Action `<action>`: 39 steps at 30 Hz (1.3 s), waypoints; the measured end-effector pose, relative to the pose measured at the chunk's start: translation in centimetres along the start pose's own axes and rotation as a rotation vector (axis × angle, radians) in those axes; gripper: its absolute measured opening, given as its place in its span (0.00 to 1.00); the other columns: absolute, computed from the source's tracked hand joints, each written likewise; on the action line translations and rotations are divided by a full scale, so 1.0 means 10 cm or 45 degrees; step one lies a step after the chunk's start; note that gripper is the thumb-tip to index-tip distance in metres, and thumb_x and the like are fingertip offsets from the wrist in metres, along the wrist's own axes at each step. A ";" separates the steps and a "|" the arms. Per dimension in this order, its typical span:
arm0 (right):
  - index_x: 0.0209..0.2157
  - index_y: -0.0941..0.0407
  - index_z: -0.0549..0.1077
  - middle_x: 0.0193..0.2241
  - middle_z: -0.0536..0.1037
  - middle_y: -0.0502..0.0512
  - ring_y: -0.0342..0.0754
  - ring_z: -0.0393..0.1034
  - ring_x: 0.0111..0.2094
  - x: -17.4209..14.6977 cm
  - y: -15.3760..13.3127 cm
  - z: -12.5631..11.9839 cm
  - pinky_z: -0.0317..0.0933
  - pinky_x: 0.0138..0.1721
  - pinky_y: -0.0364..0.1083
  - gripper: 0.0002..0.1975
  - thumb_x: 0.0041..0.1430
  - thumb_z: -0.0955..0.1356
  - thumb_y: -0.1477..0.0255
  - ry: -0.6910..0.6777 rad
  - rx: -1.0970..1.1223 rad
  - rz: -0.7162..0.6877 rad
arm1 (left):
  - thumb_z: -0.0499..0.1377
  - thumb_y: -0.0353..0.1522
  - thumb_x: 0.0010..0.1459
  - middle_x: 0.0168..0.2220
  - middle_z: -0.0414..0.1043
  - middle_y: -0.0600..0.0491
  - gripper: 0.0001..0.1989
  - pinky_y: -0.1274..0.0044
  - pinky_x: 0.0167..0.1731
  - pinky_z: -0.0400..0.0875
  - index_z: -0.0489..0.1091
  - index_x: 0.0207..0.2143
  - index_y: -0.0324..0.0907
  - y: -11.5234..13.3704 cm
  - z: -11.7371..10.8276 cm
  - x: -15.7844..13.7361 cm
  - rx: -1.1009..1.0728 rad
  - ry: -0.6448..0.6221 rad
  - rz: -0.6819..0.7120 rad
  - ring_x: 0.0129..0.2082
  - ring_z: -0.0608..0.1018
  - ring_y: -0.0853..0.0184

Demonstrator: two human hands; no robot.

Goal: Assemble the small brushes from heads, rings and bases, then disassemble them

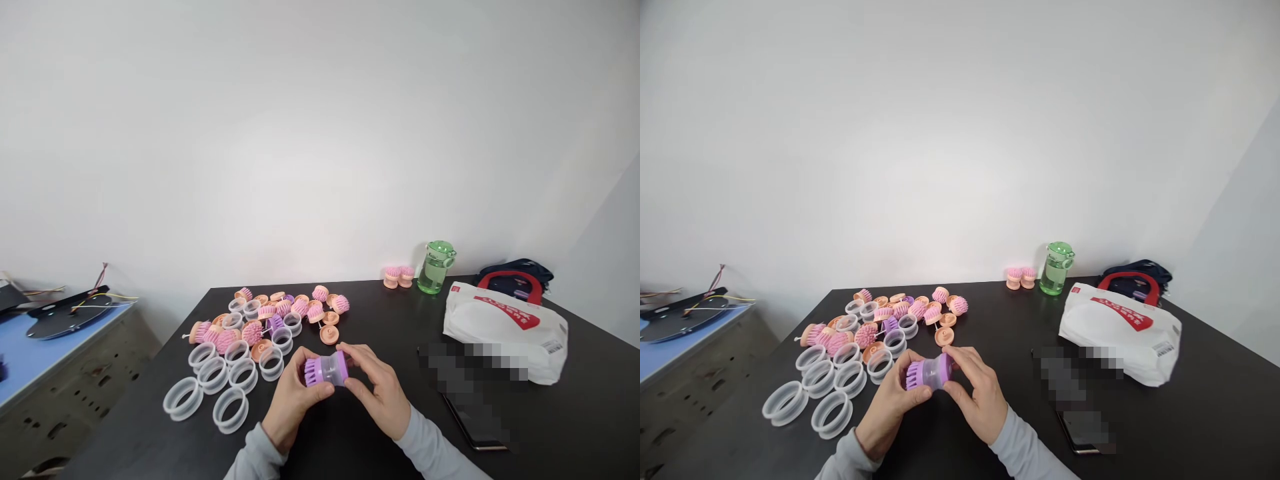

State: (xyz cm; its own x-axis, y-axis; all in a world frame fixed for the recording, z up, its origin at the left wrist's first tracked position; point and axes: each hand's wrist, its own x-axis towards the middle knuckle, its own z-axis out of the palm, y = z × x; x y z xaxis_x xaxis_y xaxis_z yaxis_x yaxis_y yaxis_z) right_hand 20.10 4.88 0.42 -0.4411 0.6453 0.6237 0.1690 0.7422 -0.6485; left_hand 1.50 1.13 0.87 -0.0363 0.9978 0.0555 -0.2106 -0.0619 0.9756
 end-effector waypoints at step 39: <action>0.48 0.55 0.70 0.40 0.74 0.56 0.50 0.73 0.38 -0.03 0.07 0.09 0.70 0.39 0.49 0.16 0.62 0.66 0.63 -0.132 0.462 0.477 | 0.74 0.33 0.37 0.38 0.71 0.55 0.27 0.75 0.34 0.65 0.67 0.39 0.44 -0.02 -0.03 0.02 0.208 -0.093 0.197 0.36 0.72 0.64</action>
State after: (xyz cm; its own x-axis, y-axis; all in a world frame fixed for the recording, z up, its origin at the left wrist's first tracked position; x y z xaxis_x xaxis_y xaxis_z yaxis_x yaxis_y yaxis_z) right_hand 19.52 5.07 -0.65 -0.4969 0.8193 0.2862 0.0237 0.3424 -0.9392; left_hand 1.24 1.37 0.63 0.0161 0.9762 0.2165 -0.0468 -0.2155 0.9754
